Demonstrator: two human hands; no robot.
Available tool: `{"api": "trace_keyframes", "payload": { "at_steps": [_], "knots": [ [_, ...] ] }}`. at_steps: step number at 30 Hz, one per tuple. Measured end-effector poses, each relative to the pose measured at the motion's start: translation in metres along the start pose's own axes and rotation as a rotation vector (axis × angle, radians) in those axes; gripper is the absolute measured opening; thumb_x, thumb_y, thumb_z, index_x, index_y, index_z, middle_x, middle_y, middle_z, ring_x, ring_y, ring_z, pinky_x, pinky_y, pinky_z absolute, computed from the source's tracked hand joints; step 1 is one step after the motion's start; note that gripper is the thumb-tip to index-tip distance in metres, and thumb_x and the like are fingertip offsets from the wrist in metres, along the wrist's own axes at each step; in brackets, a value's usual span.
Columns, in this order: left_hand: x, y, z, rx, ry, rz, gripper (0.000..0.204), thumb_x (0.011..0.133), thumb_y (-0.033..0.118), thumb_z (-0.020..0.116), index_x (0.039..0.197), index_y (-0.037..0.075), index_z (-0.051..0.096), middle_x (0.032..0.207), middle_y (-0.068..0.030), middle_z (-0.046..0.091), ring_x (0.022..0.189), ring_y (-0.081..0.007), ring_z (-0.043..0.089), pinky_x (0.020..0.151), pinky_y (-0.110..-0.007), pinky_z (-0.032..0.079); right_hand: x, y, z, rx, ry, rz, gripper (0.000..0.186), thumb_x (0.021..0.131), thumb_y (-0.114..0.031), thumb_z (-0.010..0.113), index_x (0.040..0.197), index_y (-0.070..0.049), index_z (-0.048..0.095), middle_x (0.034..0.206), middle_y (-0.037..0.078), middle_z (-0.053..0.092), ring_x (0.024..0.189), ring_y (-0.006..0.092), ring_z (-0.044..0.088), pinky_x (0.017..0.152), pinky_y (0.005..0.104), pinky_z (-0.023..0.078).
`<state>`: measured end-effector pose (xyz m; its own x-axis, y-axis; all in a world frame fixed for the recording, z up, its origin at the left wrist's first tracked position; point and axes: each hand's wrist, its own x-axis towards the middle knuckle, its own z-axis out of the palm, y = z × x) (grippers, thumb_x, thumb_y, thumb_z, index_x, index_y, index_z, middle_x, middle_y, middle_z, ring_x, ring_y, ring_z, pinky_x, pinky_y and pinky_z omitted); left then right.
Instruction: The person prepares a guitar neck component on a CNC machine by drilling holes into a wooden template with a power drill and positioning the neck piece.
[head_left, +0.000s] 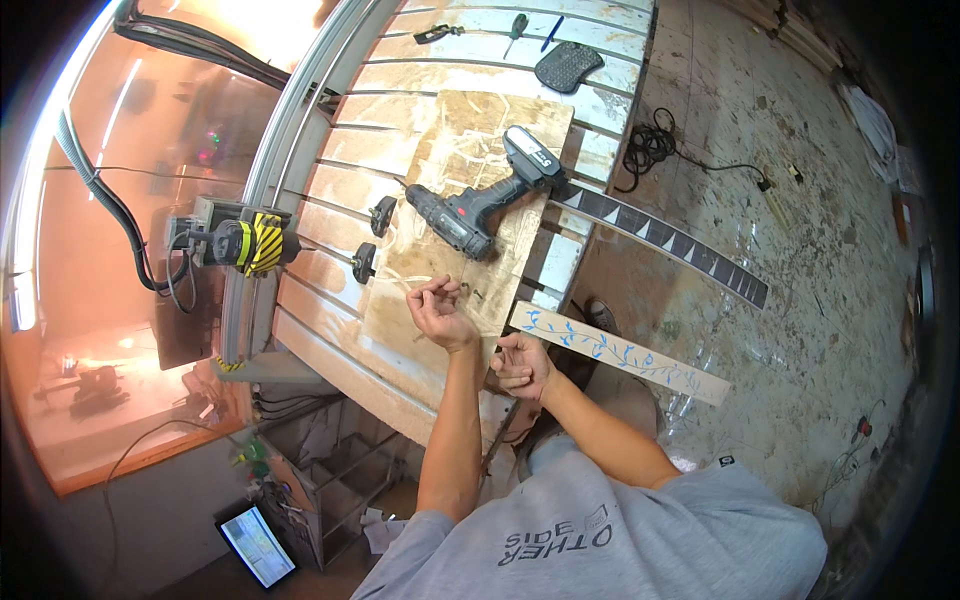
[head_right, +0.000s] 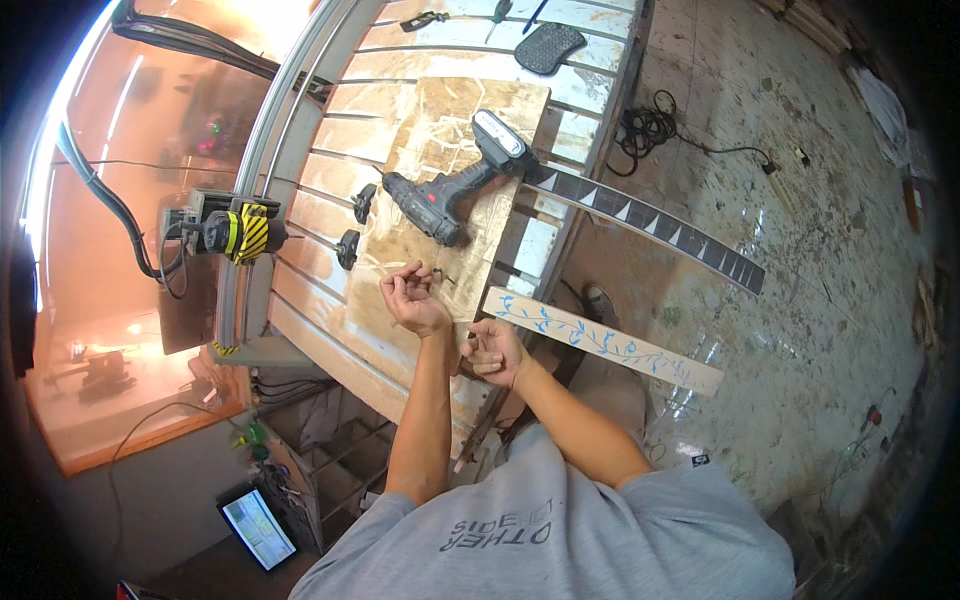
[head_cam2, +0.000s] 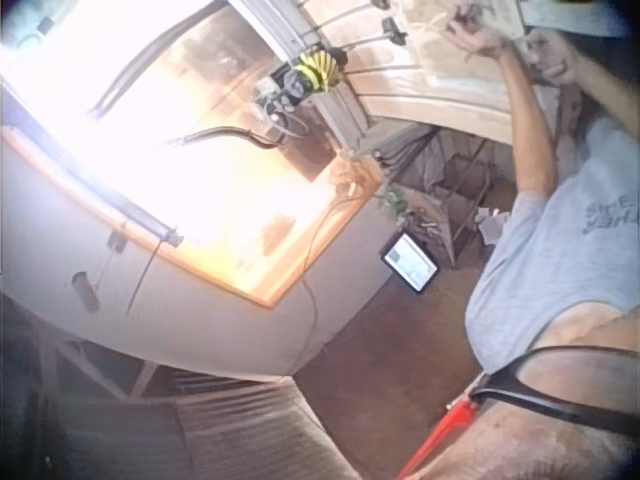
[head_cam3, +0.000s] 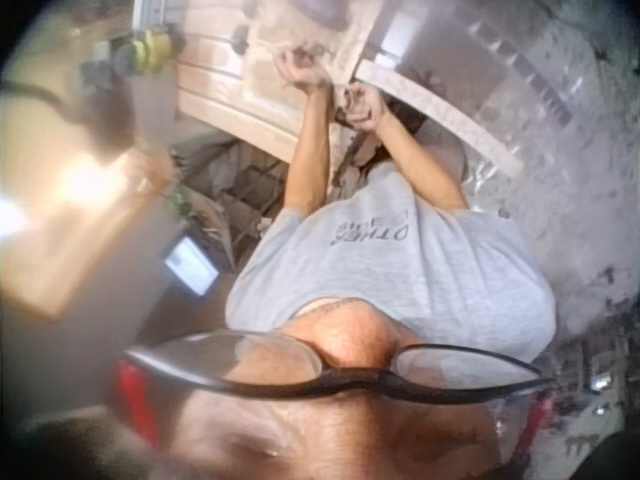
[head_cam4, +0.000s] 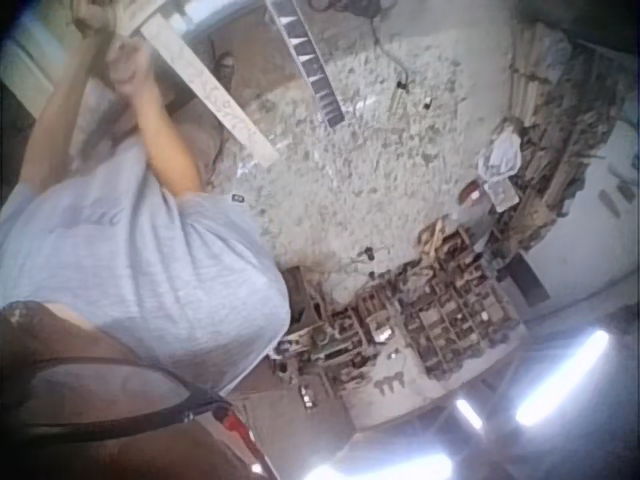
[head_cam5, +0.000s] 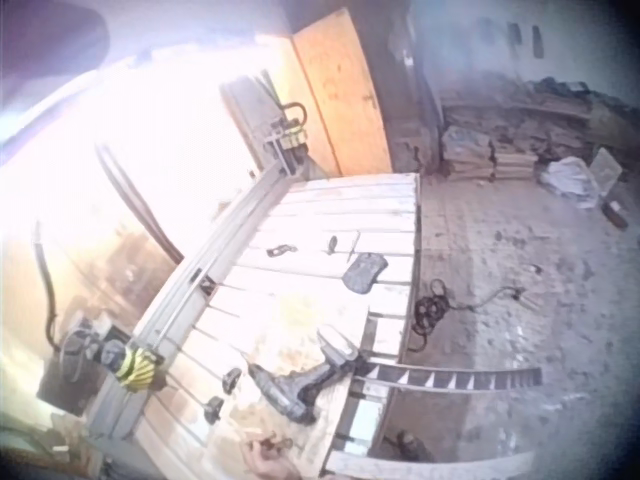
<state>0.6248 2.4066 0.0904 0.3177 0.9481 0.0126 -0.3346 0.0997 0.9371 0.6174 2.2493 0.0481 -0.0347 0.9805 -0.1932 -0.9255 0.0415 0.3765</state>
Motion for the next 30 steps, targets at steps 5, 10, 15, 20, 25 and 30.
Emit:
{"api": "trace_keyframes", "payload": {
  "at_steps": [5,10,15,20,25,30],
  "knots": [
    [-0.003,0.005,-0.001,0.044,-0.015,-0.006,0.021,0.109,0.022,0.044,0.107,0.003,0.053,0.101,-0.0174,0.068,0.081,-0.0231,0.065,0.074,-0.036,0.056,-0.002,0.016,0.0,0.088,-0.034,-0.122,0.052,0.104,-0.036,0.054,0.088,0.01,0.071,0.084,0.019,0.077,0.033,0.0065,0.04,0.034,0.0215,0.035],
    [-0.004,0.008,0.003,0.004,-0.013,0.024,0.02,0.108,0.023,0.049,0.106,0.003,0.055,0.101,-0.017,0.068,0.081,-0.0219,0.066,0.073,-0.035,0.055,0.002,0.019,-0.014,0.241,-0.284,0.008,0.046,0.105,-0.031,0.052,0.094,0.009,0.071,0.078,0.015,0.074,0.036,0.0058,0.039,0.036,0.0217,0.038],
    [-0.007,0.006,-0.001,0.022,-0.007,0.02,0.022,0.11,0.022,0.047,0.104,0.003,0.056,0.1,-0.0166,0.07,0.081,-0.022,0.068,0.076,-0.033,0.054,0.008,0.015,-0.022,0.269,-0.409,0.027,0.046,0.106,-0.028,0.049,0.091,0.01,0.07,0.076,0.012,0.069,0.039,0.0062,0.043,0.037,0.0193,0.043],
    [-0.004,0.005,0.0,-0.001,-0.013,0.019,0.02,0.11,0.021,0.048,0.104,0.004,0.057,0.098,-0.0154,0.071,0.081,-0.0209,0.068,0.076,-0.032,0.054,0.013,0.012,-0.017,0.231,-0.488,0.092,0.052,0.109,-0.034,0.049,0.087,0.008,0.069,0.069,0.008,0.064,0.037,0.0069,0.042,0.037,0.0186,0.041],
    [-0.005,0.005,0.0,0.0,-0.021,0.019,0.02,0.109,0.021,0.05,0.103,0.003,0.057,0.099,-0.0148,0.069,0.079,-0.0195,0.067,0.074,-0.032,0.055,0.004,0.002,-0.006,0.114,-0.242,0.166,0.051,0.108,-0.038,0.054,0.09,0.007,0.071,0.065,0.009,0.067,0.037,0.0081,0.043,0.038,0.0187,0.04],
    [-0.005,0.008,0.006,-0.038,-0.017,-0.019,0.018,0.108,0.019,0.05,0.103,0.003,0.058,0.1,-0.0146,0.07,0.081,-0.0203,0.067,0.076,-0.033,0.055,-0.037,-0.008,0.102,-1.241,0.585,-0.135,0.037,0.104,-0.033,0.063,0.092,0.001,0.073,0.064,0.01,0.065,0.046,0.0169,0.054,0.048,0.0305,0.047]
  ]
}}
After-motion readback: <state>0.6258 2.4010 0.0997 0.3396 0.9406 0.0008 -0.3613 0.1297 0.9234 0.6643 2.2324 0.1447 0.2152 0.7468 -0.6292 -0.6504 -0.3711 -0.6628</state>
